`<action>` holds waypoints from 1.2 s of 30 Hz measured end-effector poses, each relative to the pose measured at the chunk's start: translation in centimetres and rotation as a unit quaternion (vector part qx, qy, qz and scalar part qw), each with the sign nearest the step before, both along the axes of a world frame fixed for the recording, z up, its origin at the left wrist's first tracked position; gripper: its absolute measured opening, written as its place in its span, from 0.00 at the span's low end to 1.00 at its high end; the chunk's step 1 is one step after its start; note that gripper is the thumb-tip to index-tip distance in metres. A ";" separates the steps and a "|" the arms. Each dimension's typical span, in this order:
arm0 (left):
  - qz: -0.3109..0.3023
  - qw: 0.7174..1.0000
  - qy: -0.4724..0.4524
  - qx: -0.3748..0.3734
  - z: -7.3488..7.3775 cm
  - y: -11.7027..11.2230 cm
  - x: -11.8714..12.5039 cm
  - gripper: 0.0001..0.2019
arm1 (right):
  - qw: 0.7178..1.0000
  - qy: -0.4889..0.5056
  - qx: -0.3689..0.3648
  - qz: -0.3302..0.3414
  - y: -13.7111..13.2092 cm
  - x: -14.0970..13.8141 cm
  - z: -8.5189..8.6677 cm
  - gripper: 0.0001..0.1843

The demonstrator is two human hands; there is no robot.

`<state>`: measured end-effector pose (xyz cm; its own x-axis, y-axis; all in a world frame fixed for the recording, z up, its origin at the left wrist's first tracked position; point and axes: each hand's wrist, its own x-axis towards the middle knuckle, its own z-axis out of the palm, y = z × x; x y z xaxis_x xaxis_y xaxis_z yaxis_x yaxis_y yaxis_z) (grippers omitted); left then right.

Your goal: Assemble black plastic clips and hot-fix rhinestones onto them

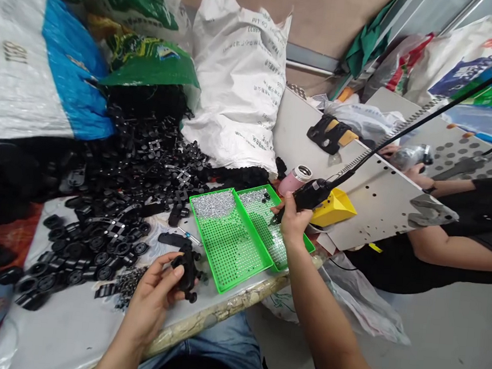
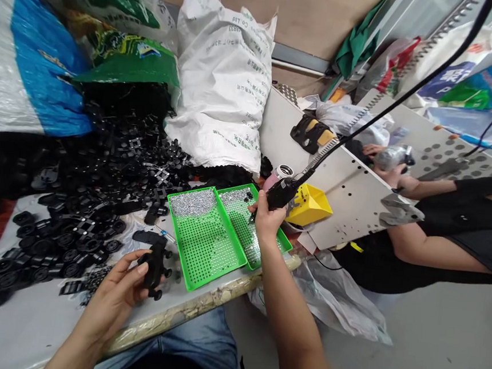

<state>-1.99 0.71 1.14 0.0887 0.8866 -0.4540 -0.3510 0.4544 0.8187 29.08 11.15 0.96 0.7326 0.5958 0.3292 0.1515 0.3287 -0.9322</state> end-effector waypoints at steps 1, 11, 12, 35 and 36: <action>0.001 0.999 -0.035 -0.018 0.3 0.0 -0.1 0.26 | 1.000 -0.001 0.002 -0.004 -0.1 0.0 0.1 0.24; -0.026 0.989 -0.140 -0.047 1.4 -0.5 -0.8 0.25 | 0.995 0.000 0.083 0.051 -2.4 -3.5 4.7 0.17; -0.038 0.995 -0.087 -0.023 1.1 -0.6 -0.7 0.25 | 0.993 -0.003 0.084 0.082 -2.7 -4.4 5.2 0.17; -0.109 0.948 0.238 0.179 -1.4 -1.8 0.4 0.16 | 0.905 0.035 -0.079 0.417 -8.3 -18.0 2.7 0.18; -0.107 0.949 0.237 0.178 -1.3 -1.8 0.5 0.15 | 0.907 0.025 -0.089 0.411 -8.5 -18.1 2.5 0.18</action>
<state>-1.53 -1.08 -0.15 0.1449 0.9758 -0.1638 0.1638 0.1396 0.9766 10.99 2.63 3.49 0.0278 0.9880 0.1519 -0.1206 0.1542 -0.9806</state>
